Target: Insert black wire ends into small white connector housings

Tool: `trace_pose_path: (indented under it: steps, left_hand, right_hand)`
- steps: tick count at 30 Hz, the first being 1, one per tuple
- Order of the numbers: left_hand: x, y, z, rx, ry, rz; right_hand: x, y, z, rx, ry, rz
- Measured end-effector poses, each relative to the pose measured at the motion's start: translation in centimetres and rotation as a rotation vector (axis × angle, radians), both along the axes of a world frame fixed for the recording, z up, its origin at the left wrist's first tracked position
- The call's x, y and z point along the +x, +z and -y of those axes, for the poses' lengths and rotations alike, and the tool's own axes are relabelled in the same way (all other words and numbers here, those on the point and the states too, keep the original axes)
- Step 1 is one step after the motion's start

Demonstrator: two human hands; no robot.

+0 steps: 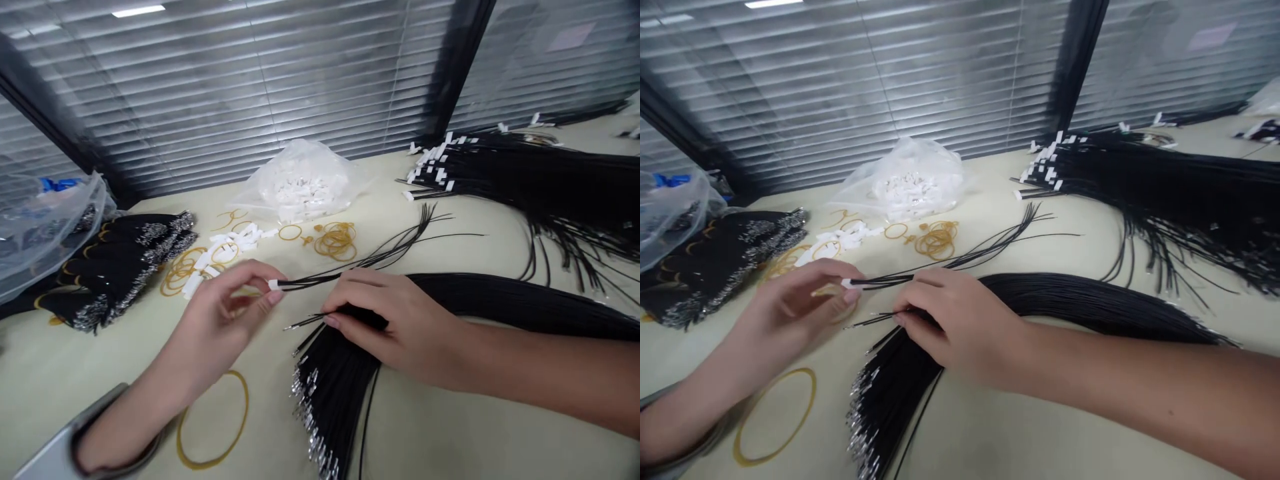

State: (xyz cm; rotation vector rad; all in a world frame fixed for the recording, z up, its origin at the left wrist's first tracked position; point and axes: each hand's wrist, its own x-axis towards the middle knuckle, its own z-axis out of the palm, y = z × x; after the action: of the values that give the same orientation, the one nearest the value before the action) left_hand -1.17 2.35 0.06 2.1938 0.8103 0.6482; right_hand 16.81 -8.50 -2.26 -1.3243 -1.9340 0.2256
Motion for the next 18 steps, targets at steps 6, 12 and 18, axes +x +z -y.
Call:
trace_pose_path:
  steps: [6,12,18]
  left_hand:
    - [0.40,-0.23,0.76,0.233,0.056,-0.039]
    - [0.79,-0.12,0.65,-0.230,0.099,0.087]
    - [0.59,-0.56,0.30,-0.439,0.085,0.152]
  right_hand:
    - [-0.17,-0.13,0.08,-0.005,0.022,0.073]
    - [-0.23,-0.31,-0.09,-0.018,0.025,0.103]
    - [-0.31,-0.27,-0.06,-0.001,-0.050,0.084]
